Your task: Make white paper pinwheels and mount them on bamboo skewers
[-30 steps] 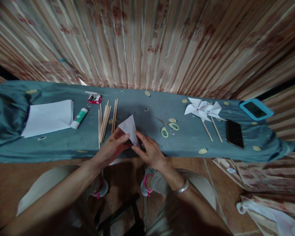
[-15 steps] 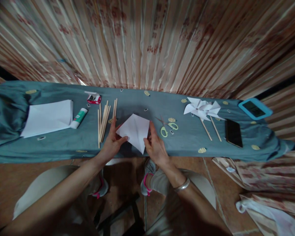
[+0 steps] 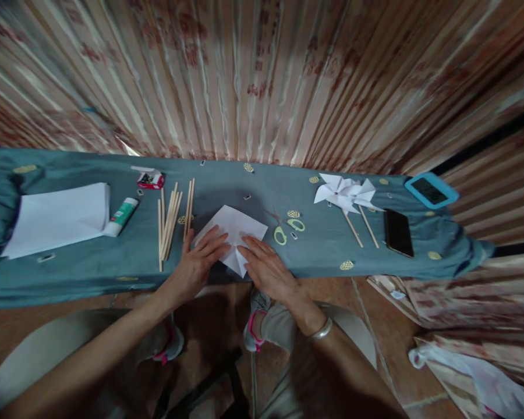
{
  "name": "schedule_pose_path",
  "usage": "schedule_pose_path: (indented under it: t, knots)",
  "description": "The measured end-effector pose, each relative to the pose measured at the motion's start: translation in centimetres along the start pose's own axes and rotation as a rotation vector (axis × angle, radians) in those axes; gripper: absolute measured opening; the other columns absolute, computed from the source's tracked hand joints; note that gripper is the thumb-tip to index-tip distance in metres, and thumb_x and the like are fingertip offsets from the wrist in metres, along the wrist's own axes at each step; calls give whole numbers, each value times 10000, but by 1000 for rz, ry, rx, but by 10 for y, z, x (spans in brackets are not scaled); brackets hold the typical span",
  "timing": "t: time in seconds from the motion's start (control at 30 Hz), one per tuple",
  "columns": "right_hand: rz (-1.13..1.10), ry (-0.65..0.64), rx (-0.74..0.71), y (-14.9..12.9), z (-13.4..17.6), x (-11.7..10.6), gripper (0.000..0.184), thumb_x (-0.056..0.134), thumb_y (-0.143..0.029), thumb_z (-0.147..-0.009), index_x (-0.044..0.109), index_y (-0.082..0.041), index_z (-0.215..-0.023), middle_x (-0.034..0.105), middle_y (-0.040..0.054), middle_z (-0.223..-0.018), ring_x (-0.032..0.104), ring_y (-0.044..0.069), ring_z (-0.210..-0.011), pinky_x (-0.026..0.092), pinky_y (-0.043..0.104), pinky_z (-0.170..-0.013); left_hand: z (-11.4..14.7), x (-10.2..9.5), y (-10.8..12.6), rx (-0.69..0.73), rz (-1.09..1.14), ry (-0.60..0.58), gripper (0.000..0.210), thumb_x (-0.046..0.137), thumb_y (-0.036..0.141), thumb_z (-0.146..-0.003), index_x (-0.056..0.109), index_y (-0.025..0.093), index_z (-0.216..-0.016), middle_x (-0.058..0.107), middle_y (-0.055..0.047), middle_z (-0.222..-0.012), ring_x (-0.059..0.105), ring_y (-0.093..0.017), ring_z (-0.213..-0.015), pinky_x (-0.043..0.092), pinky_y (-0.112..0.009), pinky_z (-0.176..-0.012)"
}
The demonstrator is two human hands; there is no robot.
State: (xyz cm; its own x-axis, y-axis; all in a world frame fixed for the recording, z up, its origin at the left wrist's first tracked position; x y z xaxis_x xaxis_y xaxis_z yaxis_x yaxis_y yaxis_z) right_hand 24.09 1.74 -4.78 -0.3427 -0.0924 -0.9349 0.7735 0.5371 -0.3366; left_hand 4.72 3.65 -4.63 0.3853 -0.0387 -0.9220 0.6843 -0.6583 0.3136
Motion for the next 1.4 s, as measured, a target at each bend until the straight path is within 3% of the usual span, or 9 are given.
schedule_pose_path:
  t: [0.13,0.23,0.37,0.53,0.73,0.83,0.93,1.2,1.4]
  knots:
    - [-105,-48,-5,2,7,2,683,657,-278,-845,373,-197,-1462,306,156,-1570,287,264,-1452,349,492,-1144,2,1,3,-9,20,-59,646,380,-53,-743,558,183,-1317,517,-112,-1442,312,-280,-1438,132,-668,-1148]
    - [-105,-47,-19,3,9,4,776,708,-258,-802,339,-198,-1482,300,165,-1571,268,274,-1459,344,503,-1143,2,-1,4,-19,15,-81,649,426,-35,-724,552,171,-1326,518,-115,-1441,306,-298,-1439,123,-670,-1152]
    - [-61,-8,-32,1,8,4,578,605,-179,-861,454,-202,-1418,447,150,-1491,370,273,-1410,348,528,-1135,1,-3,4,-17,12,-63,595,463,-11,-750,576,184,-1300,549,-116,-1411,334,-313,-1423,142,-679,-1145]
    - [-82,56,-52,-5,6,-2,367,490,-163,-926,610,-197,-1272,598,123,-1355,514,256,-1294,402,513,-1097,2,-1,-1,14,35,11,391,472,81,-886,635,219,-1213,643,-101,-1299,463,-311,-1342,197,-684,-1127]
    - [-283,141,30,-8,0,-10,279,474,-280,-972,696,-234,-1134,739,73,-1095,651,222,-1052,507,431,-956,5,1,-4,58,61,20,292,475,131,-929,663,173,-1149,696,-111,-1201,603,-258,-1184,388,-539,-1078]
    - [-408,154,106,-7,-3,-12,250,508,-320,-962,724,-228,-1046,756,59,-1009,677,205,-969,522,379,-903,8,-1,-3,48,89,25,271,482,140,-927,667,130,-1125,707,-137,-1155,626,-253,-1112,504,-439,-957]
    - [-470,135,163,-3,-5,-12,242,539,-336,-943,730,-205,-1012,756,66,-954,686,205,-910,531,363,-849,10,-3,-1,34,128,42,244,487,138,-925,675,112,-1079,725,-133,-1070,637,-248,-1030,535,-398,-893]
    - [-559,113,142,9,-9,-18,199,567,-339,-914,732,-236,-955,720,61,-1145,653,215,-1083,493,389,-964,16,-10,-5,-98,280,63,268,403,202,-972,667,167,-1002,707,-83,-919,660,-201,-881,536,-326,-796]
    - [-451,90,267,7,-21,-20,265,485,-349,-945,691,-209,-854,711,8,-776,659,170,-742,473,261,-683,19,-10,-8,-195,377,125,249,412,206,-951,657,162,-957,695,-81,-868,656,-195,-826,526,-311,-760]
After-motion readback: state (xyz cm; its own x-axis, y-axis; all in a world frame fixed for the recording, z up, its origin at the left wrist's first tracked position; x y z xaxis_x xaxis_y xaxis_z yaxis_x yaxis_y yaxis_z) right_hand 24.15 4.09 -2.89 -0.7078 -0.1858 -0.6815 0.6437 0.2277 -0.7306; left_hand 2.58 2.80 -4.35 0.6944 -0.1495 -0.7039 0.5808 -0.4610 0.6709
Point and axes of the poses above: each hand's wrist, its own z-axis away from the middle knuckle, its own x-axis out of the palm, y = z × x, the point moved 3 cm from there along -z, towards the middle knuckle
